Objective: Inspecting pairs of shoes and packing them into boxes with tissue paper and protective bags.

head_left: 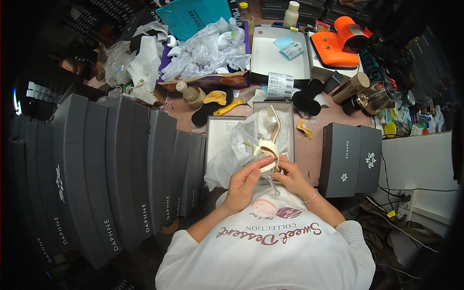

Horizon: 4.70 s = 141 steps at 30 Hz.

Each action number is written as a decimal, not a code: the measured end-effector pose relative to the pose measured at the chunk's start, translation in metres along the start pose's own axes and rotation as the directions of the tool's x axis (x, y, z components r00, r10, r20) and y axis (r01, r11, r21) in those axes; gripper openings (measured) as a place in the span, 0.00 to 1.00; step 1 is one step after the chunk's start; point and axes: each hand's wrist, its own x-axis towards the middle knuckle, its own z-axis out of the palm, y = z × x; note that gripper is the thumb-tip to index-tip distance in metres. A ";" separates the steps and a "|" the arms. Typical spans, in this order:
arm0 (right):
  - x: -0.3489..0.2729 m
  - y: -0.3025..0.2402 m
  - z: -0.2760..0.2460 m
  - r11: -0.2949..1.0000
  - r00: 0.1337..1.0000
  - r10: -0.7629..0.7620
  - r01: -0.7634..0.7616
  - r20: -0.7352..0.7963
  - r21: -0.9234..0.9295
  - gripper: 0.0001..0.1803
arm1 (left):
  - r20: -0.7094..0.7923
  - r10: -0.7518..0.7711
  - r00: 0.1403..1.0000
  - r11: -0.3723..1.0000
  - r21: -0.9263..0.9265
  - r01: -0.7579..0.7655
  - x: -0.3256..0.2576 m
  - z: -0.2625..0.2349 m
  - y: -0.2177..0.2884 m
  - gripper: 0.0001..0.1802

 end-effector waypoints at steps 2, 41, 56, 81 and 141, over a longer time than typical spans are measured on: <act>-0.001 0.001 -0.001 0.995 0.998 0.067 -0.069 0.020 0.074 0.14 | 0.011 -0.011 1.000 1.000 -0.026 0.011 0.003 0.000 0.000 0.23; -0.068 -0.013 -0.083 0.957 0.854 0.071 0.087 -0.515 0.277 0.14 | 0.723 -0.445 0.529 -0.028 0.579 -0.815 0.169 -0.053 -0.110 0.11; -0.031 -0.023 -0.075 0.983 0.918 -0.015 0.086 -0.397 0.161 0.17 | 0.428 -0.228 0.875 0.826 -0.391 0.406 0.111 -0.045 -0.013 0.21; -0.008 -0.046 -0.036 0.982 0.991 -0.130 0.122 -0.045 -0.142 0.14 | 0.290 -0.554 0.781 0.758 -0.213 0.617 0.071 -0.038 -0.020 0.06; -0.013 -0.024 -0.005 0.566 0.915 0.389 -0.329 0.107 0.756 0.20 | 0.029 0.501 0.865 0.423 0.863 -0.274 0.079 -0.022 0.032 0.18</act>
